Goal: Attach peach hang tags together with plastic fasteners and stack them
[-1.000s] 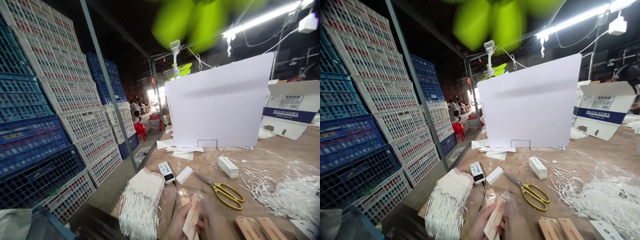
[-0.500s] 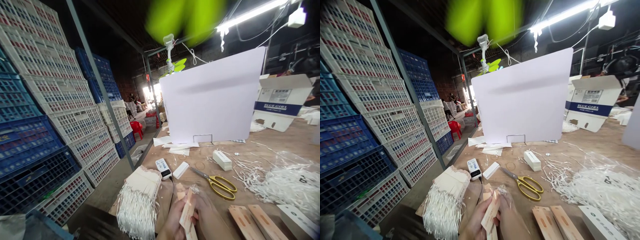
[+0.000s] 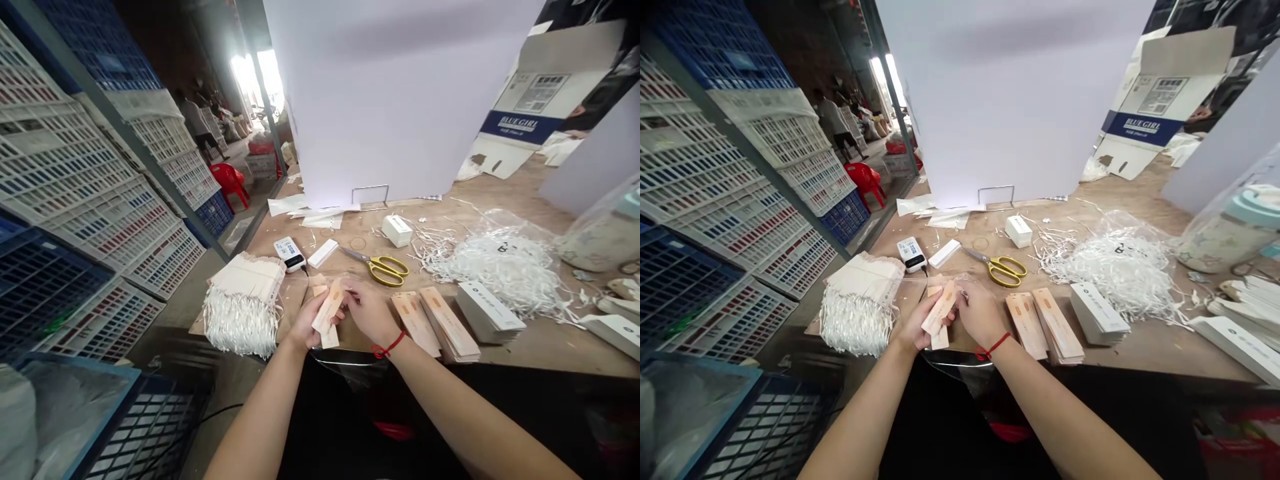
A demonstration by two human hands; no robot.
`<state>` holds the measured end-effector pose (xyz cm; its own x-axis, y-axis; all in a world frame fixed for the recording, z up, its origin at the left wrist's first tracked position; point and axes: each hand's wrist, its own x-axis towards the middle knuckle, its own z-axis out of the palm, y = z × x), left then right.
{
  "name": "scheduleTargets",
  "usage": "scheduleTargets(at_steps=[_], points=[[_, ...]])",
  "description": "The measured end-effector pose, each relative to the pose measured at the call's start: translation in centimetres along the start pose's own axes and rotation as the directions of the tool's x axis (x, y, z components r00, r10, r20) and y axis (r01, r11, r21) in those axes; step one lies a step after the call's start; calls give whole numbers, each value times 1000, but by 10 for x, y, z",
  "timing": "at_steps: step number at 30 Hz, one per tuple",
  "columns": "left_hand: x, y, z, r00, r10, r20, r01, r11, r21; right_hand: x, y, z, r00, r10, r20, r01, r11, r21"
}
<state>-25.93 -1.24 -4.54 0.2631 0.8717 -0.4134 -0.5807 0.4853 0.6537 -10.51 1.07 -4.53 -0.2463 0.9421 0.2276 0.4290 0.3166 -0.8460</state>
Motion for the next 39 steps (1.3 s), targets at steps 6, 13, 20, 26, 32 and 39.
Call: scheduleTargets(at_steps=[6, 13, 20, 26, 32, 39], points=[[0, 0, 0, 999, -34, -28, 35, 999, 18, 2, -1, 0, 1000, 1, 10, -1, 999, -44], [3, -1, 3, 998, 19, -67, -19, 1000, 4, 0, -3, -1, 1000, -14, 15, 15, 995, -100], [4, -1, 1, 999, -16, -42, 17, 1000, 26, -2, -5, -2, 1000, 7, 6, -6, 989, -146], [4, -1, 0, 997, -37, -69, 39, 999, 32, -5, -9, -7, 1000, 28, 11, -25, 977, -212], [5, -2, 1, 997, -7, -73, 9, 999, 34, -5, -6, -7, 1000, -7, 24, 12, 975, -221], [4, -4, 4, 997, 54, -54, -53, 998, 21, -5, -13, -8, 997, 33, 63, -10, 940, -340]])
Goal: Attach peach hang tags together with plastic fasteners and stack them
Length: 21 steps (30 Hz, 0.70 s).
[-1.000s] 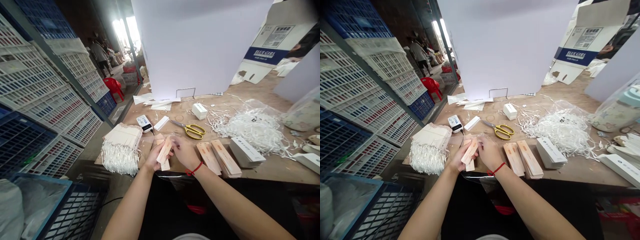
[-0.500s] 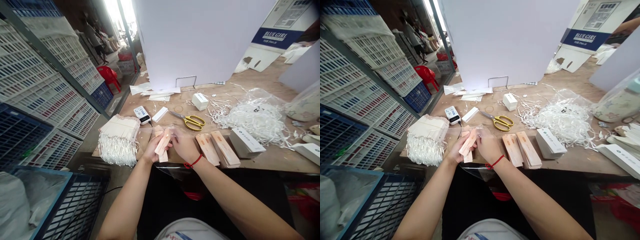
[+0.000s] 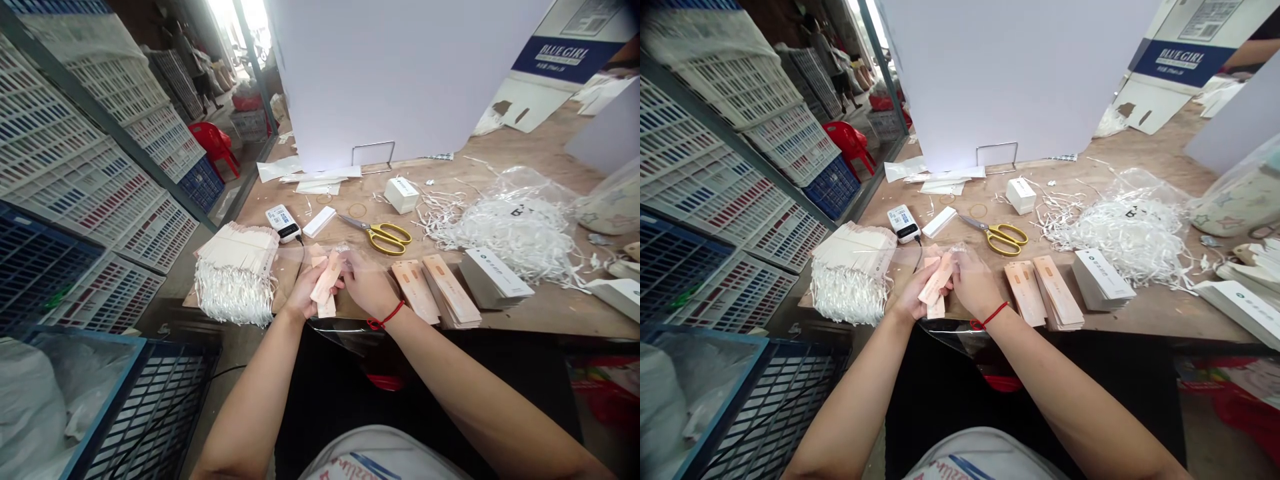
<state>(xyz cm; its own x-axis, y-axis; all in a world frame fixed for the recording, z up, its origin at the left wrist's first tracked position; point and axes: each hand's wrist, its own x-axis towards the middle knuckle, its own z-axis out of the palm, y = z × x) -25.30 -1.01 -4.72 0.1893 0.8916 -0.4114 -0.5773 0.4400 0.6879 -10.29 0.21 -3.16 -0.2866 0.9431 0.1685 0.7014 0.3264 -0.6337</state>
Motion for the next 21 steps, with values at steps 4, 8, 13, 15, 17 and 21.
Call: scheduleTargets(at_steps=[4, 8, 13, 15, 17, 21], points=[[0, 1, 0, 1000, -5, 8, 6, 1000, -25, -1, -3, -1, 999, -35, 25, 36, 999, -37], [1, 2, -2, 1000, -9, -3, 9, 998, -58, -2, -5, -1, 997, -82, 5, 82, 997, -4], [1, 2, -4, 999, -13, -30, 11, 998, -70, -3, -2, 3, 999, -45, -14, 46, 999, 24], [2, 2, -4, 1000, -11, -8, 10, 997, -70, -3, 0, 5, 997, -70, -17, 71, 996, 49], [2, 1, -4, 1000, -7, 6, 7, 996, -86, -2, 0, 4, 995, -97, -33, 100, 990, 96], [1, 0, -3, 1000, 8, 12, -7, 995, -99, -2, -2, 0, 991, -127, -44, 133, 969, 207]])
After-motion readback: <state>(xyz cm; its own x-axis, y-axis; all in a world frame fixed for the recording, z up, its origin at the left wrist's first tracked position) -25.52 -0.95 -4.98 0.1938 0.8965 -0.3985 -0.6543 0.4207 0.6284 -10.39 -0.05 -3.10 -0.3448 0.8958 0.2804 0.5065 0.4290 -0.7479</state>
